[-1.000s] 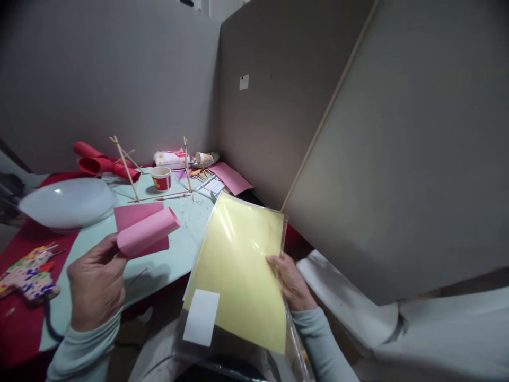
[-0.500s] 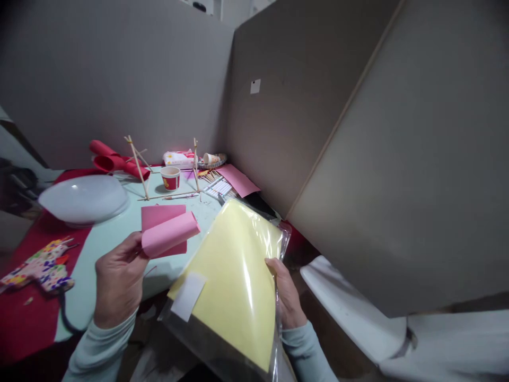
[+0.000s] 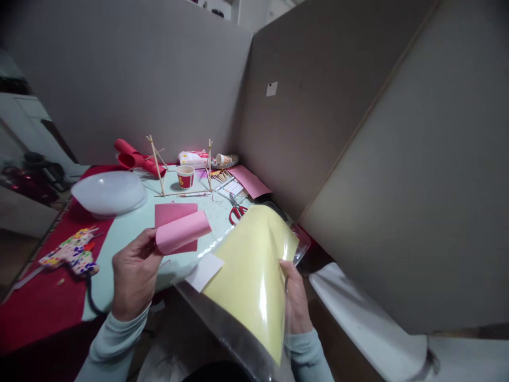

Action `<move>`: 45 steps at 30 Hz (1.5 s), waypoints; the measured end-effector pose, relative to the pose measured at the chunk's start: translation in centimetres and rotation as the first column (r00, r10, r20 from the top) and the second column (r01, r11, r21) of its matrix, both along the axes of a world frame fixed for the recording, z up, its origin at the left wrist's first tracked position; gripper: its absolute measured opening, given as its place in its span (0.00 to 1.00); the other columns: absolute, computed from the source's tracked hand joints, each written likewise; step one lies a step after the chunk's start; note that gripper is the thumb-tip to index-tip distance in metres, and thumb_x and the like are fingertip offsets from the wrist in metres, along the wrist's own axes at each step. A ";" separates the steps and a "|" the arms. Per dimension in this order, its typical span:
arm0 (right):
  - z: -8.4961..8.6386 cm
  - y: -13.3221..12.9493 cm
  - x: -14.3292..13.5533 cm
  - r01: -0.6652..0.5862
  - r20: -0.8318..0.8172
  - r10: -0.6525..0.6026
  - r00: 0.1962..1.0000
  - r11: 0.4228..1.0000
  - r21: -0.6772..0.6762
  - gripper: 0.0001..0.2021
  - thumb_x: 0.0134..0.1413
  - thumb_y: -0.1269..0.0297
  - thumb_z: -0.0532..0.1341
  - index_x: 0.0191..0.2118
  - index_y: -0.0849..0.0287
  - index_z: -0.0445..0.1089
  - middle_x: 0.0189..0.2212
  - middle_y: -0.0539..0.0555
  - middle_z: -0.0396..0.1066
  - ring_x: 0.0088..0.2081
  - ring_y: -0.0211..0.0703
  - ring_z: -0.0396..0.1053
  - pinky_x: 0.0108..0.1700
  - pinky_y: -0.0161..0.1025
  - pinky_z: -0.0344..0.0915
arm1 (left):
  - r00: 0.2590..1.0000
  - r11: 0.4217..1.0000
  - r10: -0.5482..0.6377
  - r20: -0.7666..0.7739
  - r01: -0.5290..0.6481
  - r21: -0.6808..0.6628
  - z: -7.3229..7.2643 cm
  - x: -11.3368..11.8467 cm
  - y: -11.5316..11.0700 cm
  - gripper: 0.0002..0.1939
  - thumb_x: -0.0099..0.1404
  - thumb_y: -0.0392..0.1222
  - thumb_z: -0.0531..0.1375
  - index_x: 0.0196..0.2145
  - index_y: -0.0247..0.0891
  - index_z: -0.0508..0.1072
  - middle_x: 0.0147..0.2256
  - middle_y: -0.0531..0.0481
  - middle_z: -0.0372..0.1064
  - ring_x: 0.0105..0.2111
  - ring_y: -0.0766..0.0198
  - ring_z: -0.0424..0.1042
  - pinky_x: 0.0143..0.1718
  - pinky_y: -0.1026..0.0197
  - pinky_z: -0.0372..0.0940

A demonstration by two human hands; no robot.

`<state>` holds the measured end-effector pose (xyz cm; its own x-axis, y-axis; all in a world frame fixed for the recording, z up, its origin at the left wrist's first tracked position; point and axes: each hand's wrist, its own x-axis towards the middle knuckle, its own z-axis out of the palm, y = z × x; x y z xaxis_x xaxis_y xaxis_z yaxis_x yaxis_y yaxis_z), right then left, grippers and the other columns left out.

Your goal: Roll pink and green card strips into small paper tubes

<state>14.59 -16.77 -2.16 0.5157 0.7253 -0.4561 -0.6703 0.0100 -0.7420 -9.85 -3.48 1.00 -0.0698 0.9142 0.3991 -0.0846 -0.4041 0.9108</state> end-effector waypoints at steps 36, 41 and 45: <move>-3.4 3.4 -5.6 -0.271 0.215 0.226 0.950 0.940 0.207 0.20 0.49 0.53 0.76 0.39 0.60 0.72 0.30 0.48 0.74 0.28 0.35 0.76 0.30 0.31 0.75 | 1.000 0.999 0.007 0.026 -0.008 0.039 -2.2 -1.4 -2.7 0.11 0.54 0.38 0.64 0.36 0.37 0.82 0.31 0.53 0.77 0.33 0.62 0.74 0.37 0.63 0.68; -3.7 1.3 -5.4 -0.411 0.254 0.362 0.897 0.895 0.176 0.22 0.45 0.48 0.77 0.37 0.59 0.73 0.31 0.50 0.75 0.30 0.38 0.78 0.29 0.30 0.74 | 0.999 0.998 -0.037 -0.022 0.038 0.043 -2.1 -1.7 -2.1 0.09 0.55 0.39 0.64 0.35 0.37 0.81 0.31 0.52 0.77 0.33 0.61 0.75 0.37 0.64 0.68; -2.4 -0.3 -5.5 -0.604 0.360 0.538 0.762 0.791 0.099 0.18 0.50 0.53 0.75 0.34 0.65 0.76 0.25 0.54 0.75 0.23 0.40 0.74 0.21 0.33 0.68 | 0.998 0.995 -0.052 -0.040 0.055 0.085 -1.8 -1.9 -1.8 0.07 0.55 0.39 0.64 0.32 0.38 0.81 0.33 0.51 0.77 0.35 0.61 0.74 0.40 0.63 0.68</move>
<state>9.10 -17.05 -4.56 0.0604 0.9843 -0.1656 -0.3453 -0.1350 -0.9287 -11.75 -5.25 -0.82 -0.0055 0.8785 0.4778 -0.0748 -0.4768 0.8758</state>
